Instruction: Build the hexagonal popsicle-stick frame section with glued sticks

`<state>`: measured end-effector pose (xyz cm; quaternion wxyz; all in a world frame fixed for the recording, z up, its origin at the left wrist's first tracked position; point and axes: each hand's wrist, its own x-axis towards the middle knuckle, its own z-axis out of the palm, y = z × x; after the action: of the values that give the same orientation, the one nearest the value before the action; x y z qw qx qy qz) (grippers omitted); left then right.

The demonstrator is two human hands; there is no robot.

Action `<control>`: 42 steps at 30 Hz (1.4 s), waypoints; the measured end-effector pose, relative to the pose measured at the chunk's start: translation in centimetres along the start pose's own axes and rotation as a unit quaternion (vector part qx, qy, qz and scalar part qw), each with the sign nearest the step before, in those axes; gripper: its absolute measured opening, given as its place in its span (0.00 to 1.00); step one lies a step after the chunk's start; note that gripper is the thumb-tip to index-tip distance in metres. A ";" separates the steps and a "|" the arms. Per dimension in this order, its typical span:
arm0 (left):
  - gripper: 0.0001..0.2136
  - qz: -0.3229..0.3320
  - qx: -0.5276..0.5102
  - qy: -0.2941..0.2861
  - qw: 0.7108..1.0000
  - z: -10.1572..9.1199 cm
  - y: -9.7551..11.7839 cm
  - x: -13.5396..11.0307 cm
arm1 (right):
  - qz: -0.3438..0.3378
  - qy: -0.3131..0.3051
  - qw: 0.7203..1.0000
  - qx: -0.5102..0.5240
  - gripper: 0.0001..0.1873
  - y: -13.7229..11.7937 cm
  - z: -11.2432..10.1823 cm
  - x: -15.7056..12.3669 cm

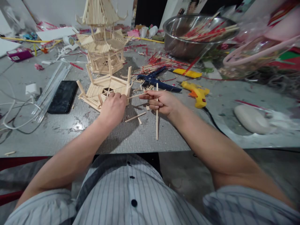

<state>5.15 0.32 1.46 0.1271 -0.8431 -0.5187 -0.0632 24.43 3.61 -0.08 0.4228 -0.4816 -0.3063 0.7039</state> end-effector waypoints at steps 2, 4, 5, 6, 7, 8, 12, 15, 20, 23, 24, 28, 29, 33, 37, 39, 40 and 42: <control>0.14 0.003 -0.004 0.004 1.000 0.3 -0.2 0.2 | -0.002 -0.003 1.000 0.000 0.11 0.0 -0.1 0.1; 0.14 0.003 -0.005 0.006 1.000 0.5 -0.3 0.3 | -0.002 -0.005 1.000 0.000 0.11 0.1 -0.1 0.2; 0.14 0.002 -0.005 0.005 1.000 0.6 -0.3 0.4 | -0.002 -0.008 1.000 0.000 0.11 0.0 -0.1 0.2; 0.14 0.001 -0.004 0.004 1.000 0.7 -0.3 0.5 | -0.002 -0.010 1.000 0.001 0.11 0.0 -0.2 0.2; 0.14 -0.001 -0.005 0.002 1.000 0.7 -0.3 0.6 | -0.001 -0.012 1.000 0.002 0.11 0.0 -0.2 0.3; 0.14 -0.002 -0.007 0.001 1.000 0.8 -0.3 0.6 | -0.001 -0.012 1.000 0.003 0.11 0.0 -0.2 0.3; 0.14 -0.006 -0.020 0.010 1.000 1.2 -0.5 0.7 | 0.003 -0.012 1.000 0.003 0.11 0.0 -0.3 0.3; 0.14 -0.008 -0.030 0.021 0.999 1.5 -0.6 0.7 | 0.005 -0.012 1.000 0.005 0.12 0.0 -0.2 0.3; 0.14 -0.008 -0.043 0.030 0.999 1.8 -0.6 0.7 | 0.002 -0.009 1.000 0.006 0.12 0.0 -0.1 0.2; 0.14 -0.011 -0.049 0.030 0.998 1.9 -0.6 0.8 | 0.002 -0.013 1.000 0.007 0.12 0.0 -0.1 0.2; 0.14 -0.011 -0.051 0.031 0.998 1.9 -0.7 0.8 | 0.000 -0.015 1.000 0.007 0.12 0.0 -0.2 0.2; 0.13 -0.011 -0.061 0.034 0.998 2.0 -0.8 0.8 | -0.003 -0.014 1.000 0.005 0.11 -0.1 -0.2 0.1; 0.13 -0.013 -0.065 0.033 0.997 2.0 -0.8 0.8 | -0.003 -0.012 1.000 0.004 0.11 -0.1 -0.2 0.1; 0.12 -0.019 -0.076 0.037 0.996 2.0 -0.7 0.8 | -0.002 -0.008 1.000 0.008 0.12 -0.1 0.0 0.0; 0.12 -0.012 -0.068 0.048 0.996 1.9 -0.8 0.9 | -0.009 -0.022 1.000 0.003 0.13 -0.2 -0.4 0.1; 0.12 -0.005 -0.061 0.053 0.997 1.9 -0.9 0.9 | -0.026 -0.025 0.999 0.000 0.13 -0.5 -0.9 0.1; 0.11 0.001 -0.060 0.058 0.997 1.9 -0.9 0.8 | -0.043 -0.022 0.999 -0.003 0.14 -0.8 -1.3 -0.1; 0.11 0.015 -0.064 0.070 0.995 1.9 -0.8 0.6 | -0.092 -0.011 0.995 -0.021 0.18 -1.6 -2.0 -0.6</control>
<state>4.66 1.76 -0.06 0.1098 -0.8507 -0.4909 -0.1527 26.89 3.91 0.85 0.4723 -0.4521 -0.3685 0.6609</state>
